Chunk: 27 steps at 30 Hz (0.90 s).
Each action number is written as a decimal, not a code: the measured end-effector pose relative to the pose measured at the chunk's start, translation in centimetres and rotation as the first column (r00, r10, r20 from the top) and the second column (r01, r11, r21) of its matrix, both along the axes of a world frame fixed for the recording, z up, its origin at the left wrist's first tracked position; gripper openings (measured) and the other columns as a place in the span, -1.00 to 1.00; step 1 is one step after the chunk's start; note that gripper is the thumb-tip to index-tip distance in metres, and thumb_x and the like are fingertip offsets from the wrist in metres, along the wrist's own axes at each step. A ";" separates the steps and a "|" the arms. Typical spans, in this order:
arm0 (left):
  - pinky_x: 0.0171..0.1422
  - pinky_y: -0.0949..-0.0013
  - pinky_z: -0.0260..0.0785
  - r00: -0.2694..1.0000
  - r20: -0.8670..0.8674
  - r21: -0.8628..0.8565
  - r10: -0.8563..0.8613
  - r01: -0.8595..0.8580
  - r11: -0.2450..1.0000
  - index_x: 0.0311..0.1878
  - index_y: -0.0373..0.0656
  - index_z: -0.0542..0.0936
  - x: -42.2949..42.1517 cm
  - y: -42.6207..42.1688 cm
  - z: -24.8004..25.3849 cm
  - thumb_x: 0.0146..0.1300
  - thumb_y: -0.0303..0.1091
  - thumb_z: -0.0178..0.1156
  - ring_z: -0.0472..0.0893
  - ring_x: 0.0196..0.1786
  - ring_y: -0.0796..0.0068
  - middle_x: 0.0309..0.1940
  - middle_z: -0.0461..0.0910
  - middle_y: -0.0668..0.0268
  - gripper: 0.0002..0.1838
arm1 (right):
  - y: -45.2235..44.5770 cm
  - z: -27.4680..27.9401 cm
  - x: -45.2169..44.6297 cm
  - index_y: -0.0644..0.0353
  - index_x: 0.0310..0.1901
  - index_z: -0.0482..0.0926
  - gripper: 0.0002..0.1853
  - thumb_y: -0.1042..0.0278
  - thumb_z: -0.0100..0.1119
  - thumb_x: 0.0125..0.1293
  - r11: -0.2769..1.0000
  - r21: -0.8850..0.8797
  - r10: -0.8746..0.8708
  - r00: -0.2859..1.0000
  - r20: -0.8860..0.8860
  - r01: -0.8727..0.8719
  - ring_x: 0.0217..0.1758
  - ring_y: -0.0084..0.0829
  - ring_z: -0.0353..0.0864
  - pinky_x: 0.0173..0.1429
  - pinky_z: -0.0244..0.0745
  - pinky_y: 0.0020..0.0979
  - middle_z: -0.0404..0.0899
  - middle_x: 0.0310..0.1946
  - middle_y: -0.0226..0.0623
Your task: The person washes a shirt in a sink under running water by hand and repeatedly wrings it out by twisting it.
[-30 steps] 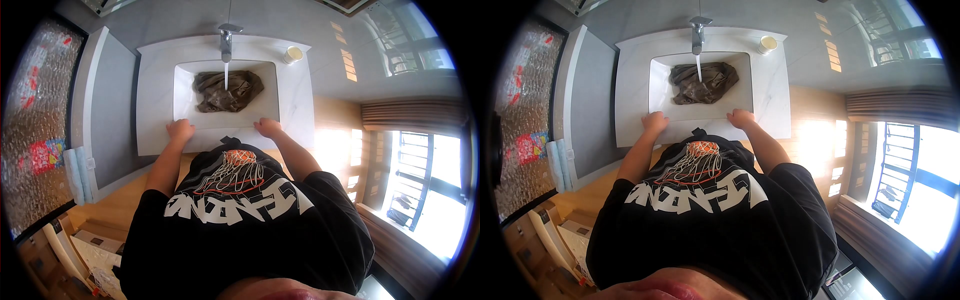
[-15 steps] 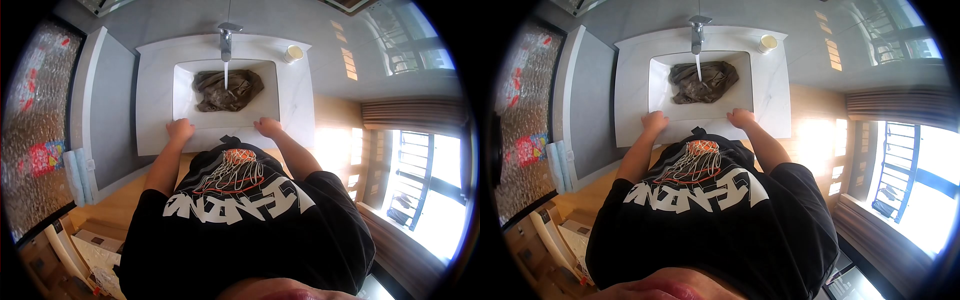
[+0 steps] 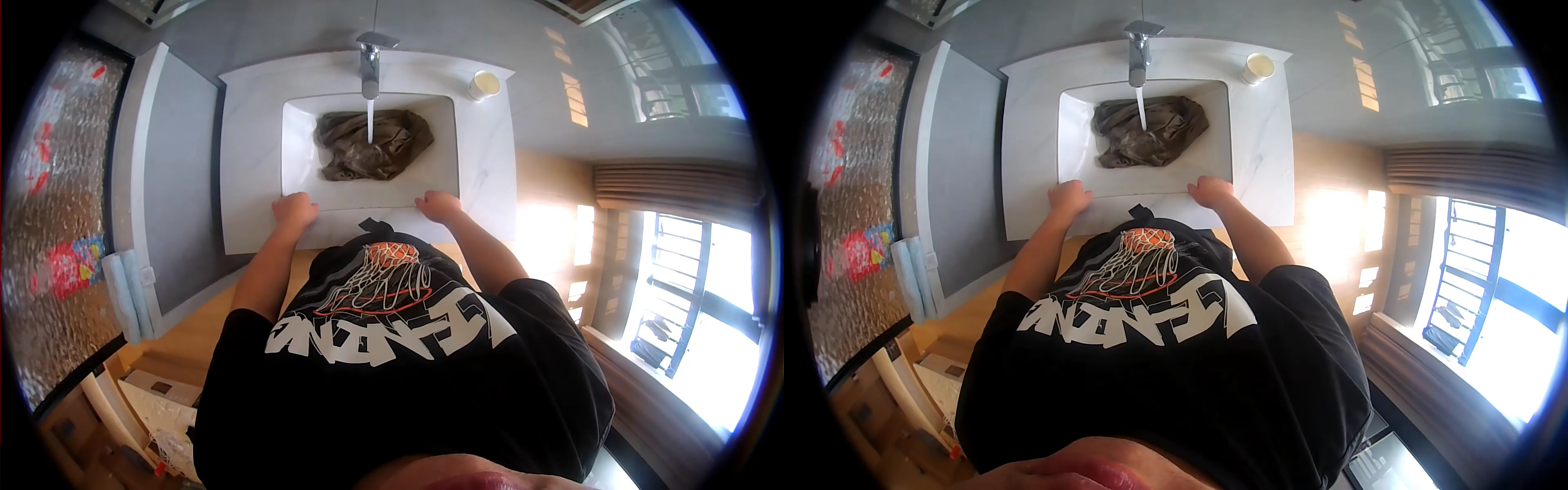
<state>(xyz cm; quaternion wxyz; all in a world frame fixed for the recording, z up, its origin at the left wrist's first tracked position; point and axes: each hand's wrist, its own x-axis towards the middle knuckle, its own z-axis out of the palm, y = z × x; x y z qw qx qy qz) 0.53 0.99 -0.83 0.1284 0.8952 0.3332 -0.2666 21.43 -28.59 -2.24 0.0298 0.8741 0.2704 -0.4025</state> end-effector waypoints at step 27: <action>-0.06 -0.02 0.47 0.973 0.187 0.036 -0.132 0.128 0.991 -0.27 -0.17 0.67 0.2 -0.1 -1.7 0.18 -0.13 0.18 0.67 -0.14 -0.01 -0.24 0.69 0.07 -0.71 | 0.0 -0.8 -0.8 0.14 -0.21 0.68 -0.55 -0.06 -0.10 0.36 0.988 0.152 -0.040 0.993 0.111 0.023 -0.07 -0.03 0.68 0.04 0.56 -0.04 0.72 -0.21 -0.10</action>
